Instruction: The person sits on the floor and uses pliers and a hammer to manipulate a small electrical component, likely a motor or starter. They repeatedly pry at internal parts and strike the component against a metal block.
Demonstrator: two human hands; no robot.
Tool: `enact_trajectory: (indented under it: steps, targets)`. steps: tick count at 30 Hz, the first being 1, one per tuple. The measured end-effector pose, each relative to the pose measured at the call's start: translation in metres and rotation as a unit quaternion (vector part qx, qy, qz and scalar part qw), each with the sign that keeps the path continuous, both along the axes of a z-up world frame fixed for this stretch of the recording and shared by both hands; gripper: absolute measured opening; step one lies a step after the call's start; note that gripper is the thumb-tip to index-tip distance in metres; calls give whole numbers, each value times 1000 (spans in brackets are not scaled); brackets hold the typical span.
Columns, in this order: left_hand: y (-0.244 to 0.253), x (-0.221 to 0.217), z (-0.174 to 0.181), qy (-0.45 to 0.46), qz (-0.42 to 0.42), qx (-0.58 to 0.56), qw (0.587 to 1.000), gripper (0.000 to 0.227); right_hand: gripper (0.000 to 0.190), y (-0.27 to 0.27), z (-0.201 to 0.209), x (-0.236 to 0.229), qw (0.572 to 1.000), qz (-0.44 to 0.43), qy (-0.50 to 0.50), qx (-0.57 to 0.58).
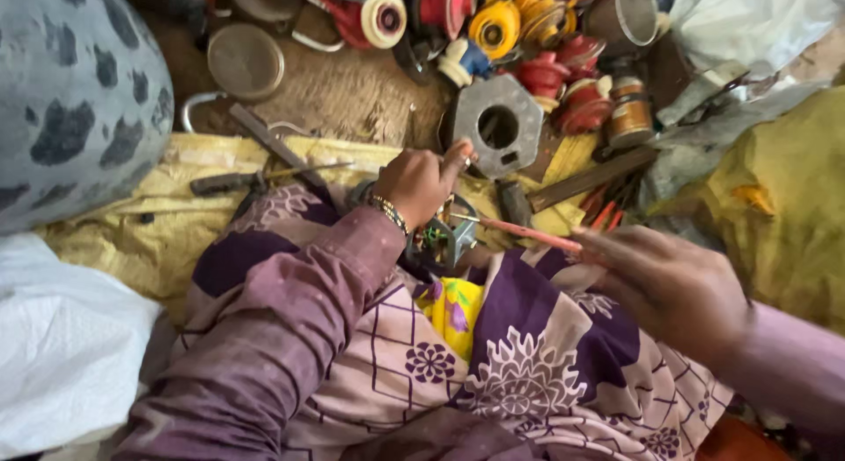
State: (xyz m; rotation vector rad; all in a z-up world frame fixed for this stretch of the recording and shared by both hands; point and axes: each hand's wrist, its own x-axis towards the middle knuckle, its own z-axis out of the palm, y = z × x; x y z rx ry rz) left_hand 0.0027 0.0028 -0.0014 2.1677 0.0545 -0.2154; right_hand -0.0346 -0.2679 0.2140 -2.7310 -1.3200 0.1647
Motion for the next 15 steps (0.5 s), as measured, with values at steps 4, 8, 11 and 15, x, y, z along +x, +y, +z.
enact_trajectory:
  steps: [4, 8, 11, 15]
  targets:
    - [-4, -4, -4, -19, 25, 2, 1000, 83, 52, 0, 8, -4, 623, -546, 524, 198]
    - [-5, 4, -5, -16, 35, 39, 999, 83, 42, -14, -28, -3, 866, -349, 357, 39]
    - [-2, 4, -2, -9, 50, 7, 999, 81, 41, -23, -32, -13, 997, 13, 19, -80]
    - [3, 0, 5, -25, 17, -9, 1000, 84, 45, -27, -32, -13, 982, 151, -107, -31]
